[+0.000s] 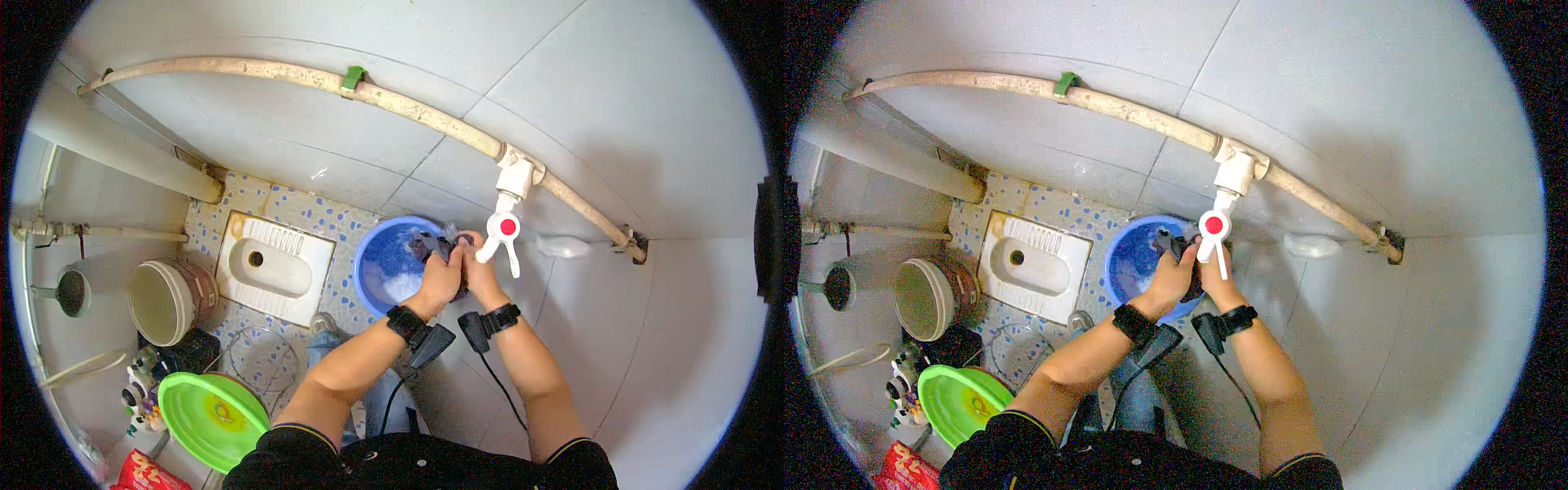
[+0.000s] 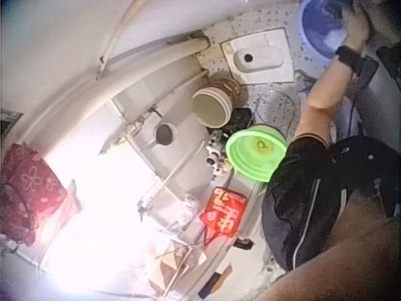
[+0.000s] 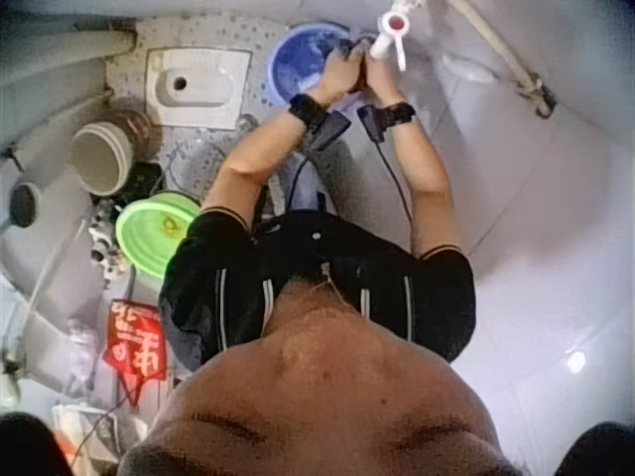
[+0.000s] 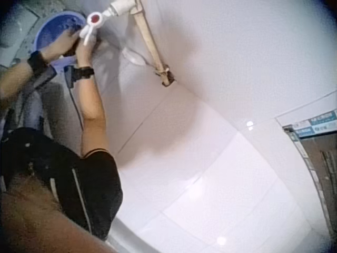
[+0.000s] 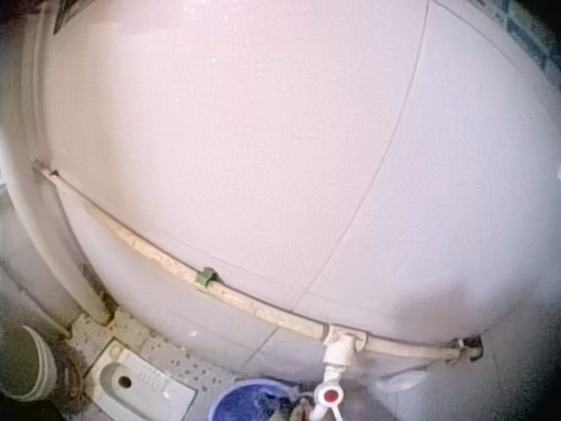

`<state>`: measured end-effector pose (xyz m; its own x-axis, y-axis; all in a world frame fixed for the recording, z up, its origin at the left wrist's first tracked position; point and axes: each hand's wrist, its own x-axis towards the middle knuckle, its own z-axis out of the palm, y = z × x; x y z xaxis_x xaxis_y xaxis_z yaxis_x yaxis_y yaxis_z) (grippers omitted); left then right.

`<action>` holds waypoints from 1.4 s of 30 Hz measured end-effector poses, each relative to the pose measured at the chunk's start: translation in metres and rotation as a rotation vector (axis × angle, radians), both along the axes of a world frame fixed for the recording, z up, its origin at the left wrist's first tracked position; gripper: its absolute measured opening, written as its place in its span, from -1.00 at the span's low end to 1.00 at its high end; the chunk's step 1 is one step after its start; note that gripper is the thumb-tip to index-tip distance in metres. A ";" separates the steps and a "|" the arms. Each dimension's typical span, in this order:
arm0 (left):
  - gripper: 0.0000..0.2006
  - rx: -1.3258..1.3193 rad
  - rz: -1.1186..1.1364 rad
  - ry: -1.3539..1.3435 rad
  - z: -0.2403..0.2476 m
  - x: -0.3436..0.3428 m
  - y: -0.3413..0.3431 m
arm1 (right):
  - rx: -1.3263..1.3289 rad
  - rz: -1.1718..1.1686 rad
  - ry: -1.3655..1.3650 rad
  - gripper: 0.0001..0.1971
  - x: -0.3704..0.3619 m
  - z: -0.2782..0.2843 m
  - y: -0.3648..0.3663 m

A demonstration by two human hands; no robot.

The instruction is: The person washes a cloth by hand in a green basin, pours liquid detergent from a bottle onto the cloth, and then rinses the cloth under a water tap over a blue bucket.

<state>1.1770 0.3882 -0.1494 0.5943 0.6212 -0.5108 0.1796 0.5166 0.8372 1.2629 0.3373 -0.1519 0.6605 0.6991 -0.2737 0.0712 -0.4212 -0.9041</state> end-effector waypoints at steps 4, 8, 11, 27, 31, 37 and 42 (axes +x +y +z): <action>-0.71 -0.347 0.124 -0.237 0.002 -0.018 0.010 | -0.239 0.179 -0.447 -0.78 0.004 0.007 0.007; -0.77 -0.509 0.318 -0.158 -0.041 -0.042 0.021 | -0.042 0.053 -0.090 -0.77 0.003 0.022 0.008; -0.78 -0.720 0.345 0.065 -0.035 -0.043 0.029 | 0.122 0.027 0.072 -0.77 0.000 0.009 0.003; -0.79 -0.356 0.132 -0.254 -0.010 -0.013 0.005 | -0.063 0.139 -0.366 -0.77 -0.005 -0.016 -0.008; -0.79 -0.472 0.013 -0.435 0.014 -0.021 0.008 | 0.202 -0.228 0.993 -0.67 0.028 -0.070 -0.050; -0.75 -0.749 -0.186 -0.389 0.019 -0.029 0.019 | 0.071 -0.279 1.034 -0.69 0.053 -0.135 -0.086; -0.70 -0.763 0.147 -0.370 -0.018 -0.066 0.039 | 0.067 -0.128 0.957 -0.77 0.005 -0.005 -0.017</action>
<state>1.1106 0.4273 -0.1672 0.7452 0.2706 -0.6094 -0.1496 0.9585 0.2428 1.2679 0.3206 -0.1571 0.2514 0.6710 -0.6976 -0.7507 -0.3197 -0.5781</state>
